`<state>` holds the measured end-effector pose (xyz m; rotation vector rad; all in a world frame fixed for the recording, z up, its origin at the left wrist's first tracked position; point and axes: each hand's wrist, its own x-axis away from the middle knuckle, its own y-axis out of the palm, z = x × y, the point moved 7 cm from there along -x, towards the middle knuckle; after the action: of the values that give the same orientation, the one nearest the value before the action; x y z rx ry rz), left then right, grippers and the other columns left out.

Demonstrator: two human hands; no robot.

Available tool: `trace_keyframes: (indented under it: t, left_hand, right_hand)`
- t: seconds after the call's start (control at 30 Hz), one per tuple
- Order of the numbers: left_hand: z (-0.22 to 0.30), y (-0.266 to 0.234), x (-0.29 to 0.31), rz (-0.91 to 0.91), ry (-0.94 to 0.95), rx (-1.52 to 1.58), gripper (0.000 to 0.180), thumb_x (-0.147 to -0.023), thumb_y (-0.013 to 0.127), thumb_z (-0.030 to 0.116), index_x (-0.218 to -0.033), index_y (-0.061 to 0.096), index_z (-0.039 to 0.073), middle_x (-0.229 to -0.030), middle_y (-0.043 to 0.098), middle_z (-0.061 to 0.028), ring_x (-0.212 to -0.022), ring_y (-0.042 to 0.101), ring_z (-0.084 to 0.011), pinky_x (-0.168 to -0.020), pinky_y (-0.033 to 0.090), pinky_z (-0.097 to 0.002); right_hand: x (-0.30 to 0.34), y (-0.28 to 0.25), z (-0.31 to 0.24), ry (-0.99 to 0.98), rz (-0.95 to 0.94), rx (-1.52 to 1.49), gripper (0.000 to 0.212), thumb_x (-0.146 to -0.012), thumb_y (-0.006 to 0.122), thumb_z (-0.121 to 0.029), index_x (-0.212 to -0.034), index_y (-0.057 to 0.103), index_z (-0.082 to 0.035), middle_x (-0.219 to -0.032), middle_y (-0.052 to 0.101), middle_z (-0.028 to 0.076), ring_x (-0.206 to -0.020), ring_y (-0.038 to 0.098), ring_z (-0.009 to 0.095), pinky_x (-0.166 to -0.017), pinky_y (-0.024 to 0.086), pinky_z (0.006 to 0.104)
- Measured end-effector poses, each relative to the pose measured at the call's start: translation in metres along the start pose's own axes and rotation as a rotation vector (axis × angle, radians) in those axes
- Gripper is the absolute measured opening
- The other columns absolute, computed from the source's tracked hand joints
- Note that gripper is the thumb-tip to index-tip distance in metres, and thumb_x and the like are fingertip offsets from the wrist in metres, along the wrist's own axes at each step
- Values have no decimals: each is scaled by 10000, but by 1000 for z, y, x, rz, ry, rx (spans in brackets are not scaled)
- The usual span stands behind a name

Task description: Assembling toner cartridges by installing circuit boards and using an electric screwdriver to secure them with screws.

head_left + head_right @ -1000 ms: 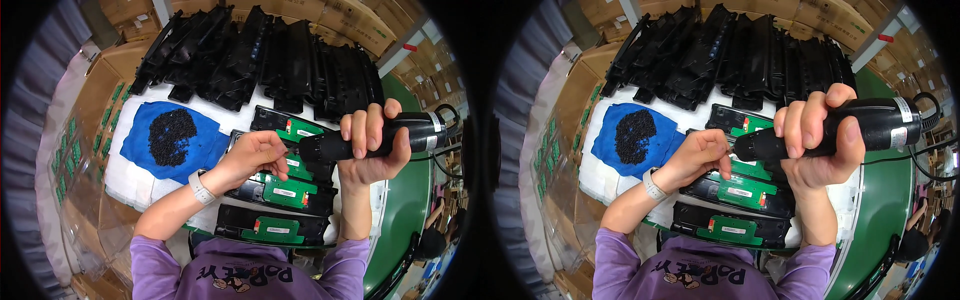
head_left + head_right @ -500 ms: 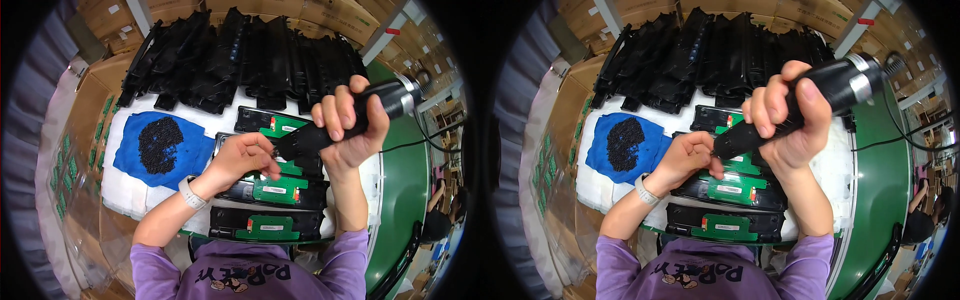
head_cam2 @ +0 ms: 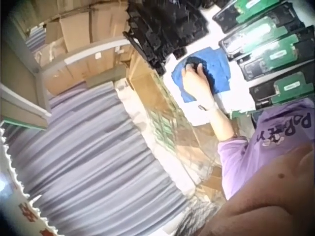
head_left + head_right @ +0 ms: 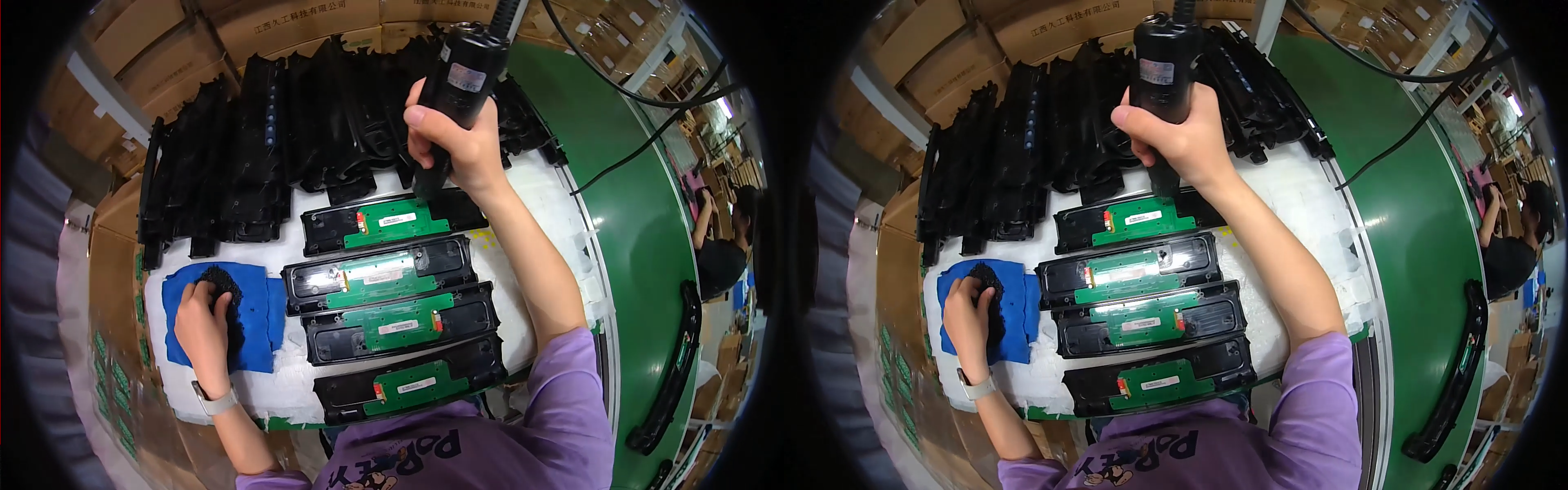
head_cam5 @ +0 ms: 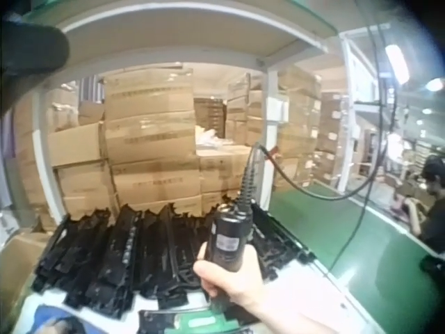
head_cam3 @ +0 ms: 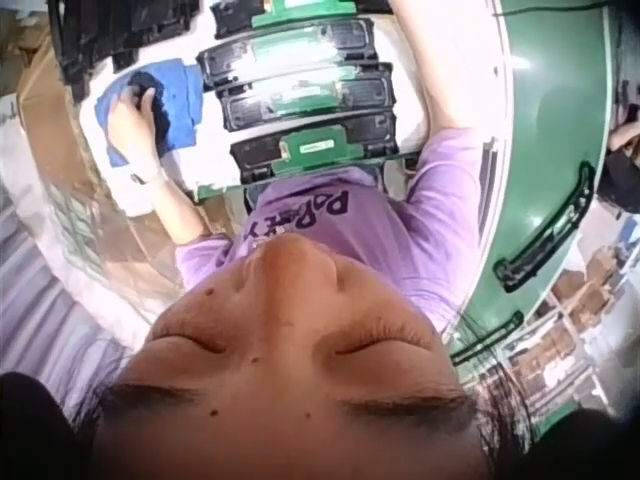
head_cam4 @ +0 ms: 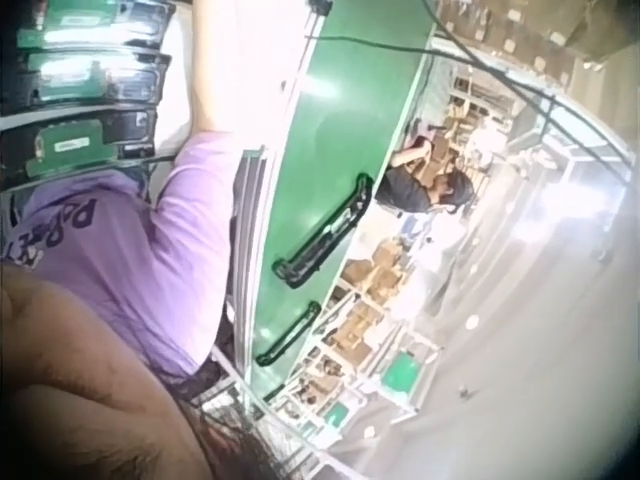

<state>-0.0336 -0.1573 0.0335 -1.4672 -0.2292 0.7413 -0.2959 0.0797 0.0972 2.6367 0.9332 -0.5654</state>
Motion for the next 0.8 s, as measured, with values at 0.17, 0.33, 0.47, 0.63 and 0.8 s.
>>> trace_keyframes:
  t: [0.17, 0.33, 0.47, 0.63, 0.8]
  left_hand:
    - [-2, 5, 0, 0, -53, 93, 87, -779, 652, 66, -819, 606, 4, -774, 579, -134, -685, 573, -316, -595, 441, -362]
    - [-12, 5, 1, 138, 30, 183, 58, -801, 631, 48, -823, 620, -5, -762, 595, -138, -641, 570, -298, -569, 434, -336]
    - [-21, 6, 0, 136, -105, 471, 115, -861, 607, 83, -829, 630, -25, -721, 598, -97, -590, 546, -161, -527, 407, -260]
    - [-38, 27, -1, 37, -285, 1008, 143, -893, 598, 121, -873, 632, -16, -720, 583, -30, -582, 486, -64, -514, 376, -199]
    - [-3, 45, -2, -333, -421, 1826, 129, -880, 579, 81, -944, 595, -30, -765, 568, -39, -594, 436, -67, -542, 359, -199]
  right_hand:
    - [2, -1, 4, -1, 6, 4, 185, -763, 653, -131, -740, 530, 5, -521, 472, 46, -396, 445, 119, -395, 351, 239]
    - [2, 1, 3, -13, 20, 61, 179, -768, 647, -124, -710, 530, -1, -514, 474, 41, -394, 447, 117, -397, 354, 239]
    - [1, 4, 8, -16, -8, 91, 192, -763, 650, -122, -669, 524, -11, -503, 484, 41, -393, 453, 114, -394, 347, 237]
    - [1, 7, 9, -11, -26, 103, 202, -758, 652, -120, -652, 516, -14, -503, 494, 41, -393, 458, 113, -388, 337, 234]
    - [4, 4, 9, -14, -33, 106, 204, -759, 657, -130, -659, 523, -15, -514, 502, 41, -396, 462, 111, -391, 337, 230]
